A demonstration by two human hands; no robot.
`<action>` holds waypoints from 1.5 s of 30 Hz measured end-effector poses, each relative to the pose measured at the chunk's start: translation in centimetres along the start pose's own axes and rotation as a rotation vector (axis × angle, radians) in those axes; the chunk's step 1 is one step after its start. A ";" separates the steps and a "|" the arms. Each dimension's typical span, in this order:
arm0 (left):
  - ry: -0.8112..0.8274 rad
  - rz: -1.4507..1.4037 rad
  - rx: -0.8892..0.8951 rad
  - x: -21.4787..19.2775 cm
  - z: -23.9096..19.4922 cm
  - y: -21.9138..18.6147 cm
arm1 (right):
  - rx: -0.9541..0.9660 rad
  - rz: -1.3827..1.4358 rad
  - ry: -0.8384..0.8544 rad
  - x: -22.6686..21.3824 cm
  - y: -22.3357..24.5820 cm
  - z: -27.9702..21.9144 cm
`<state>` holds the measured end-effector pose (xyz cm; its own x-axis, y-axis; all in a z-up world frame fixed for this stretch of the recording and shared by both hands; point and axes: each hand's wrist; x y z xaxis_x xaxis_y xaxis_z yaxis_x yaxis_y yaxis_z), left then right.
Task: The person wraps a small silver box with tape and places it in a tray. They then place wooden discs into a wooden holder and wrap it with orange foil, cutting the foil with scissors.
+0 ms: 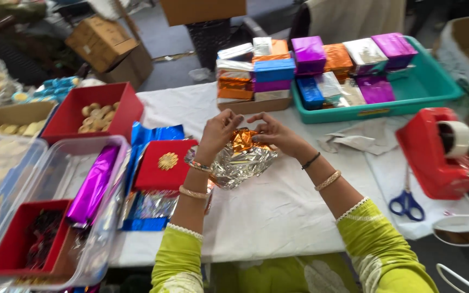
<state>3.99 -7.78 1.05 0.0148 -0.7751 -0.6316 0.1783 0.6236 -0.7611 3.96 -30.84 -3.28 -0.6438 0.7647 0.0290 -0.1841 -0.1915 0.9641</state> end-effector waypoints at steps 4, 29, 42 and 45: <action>0.272 -0.309 0.144 2.7 1.1 -0.2 | 0.009 -0.012 -0.214 -3.8 -0.5 -2.8; 0.482 -0.623 0.067 6.6 0.8 3.2 | -0.038 -0.150 -0.576 -8.3 -5.9 -3.9; 0.337 -0.377 0.073 6.6 1.7 4.9 | -0.025 -0.310 -0.372 -5.2 -3.0 -3.6; 0.283 -0.350 0.180 6.9 1.2 3.2 | -0.018 -0.285 -0.348 -4.8 -3.3 -3.5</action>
<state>5.86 -11.26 -5.51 -0.3404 -0.8616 -0.3764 0.2922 0.2836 -0.9133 5.05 -36.02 -7.55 -0.2780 0.9492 -0.1474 -0.3329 0.0488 0.9417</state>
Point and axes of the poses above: each hand's wrist, its own z-axis towards the middle knuckle, its own x-axis out of the palm, y = z × x, and after that the axes turned 5 degrees about -x, right-handed
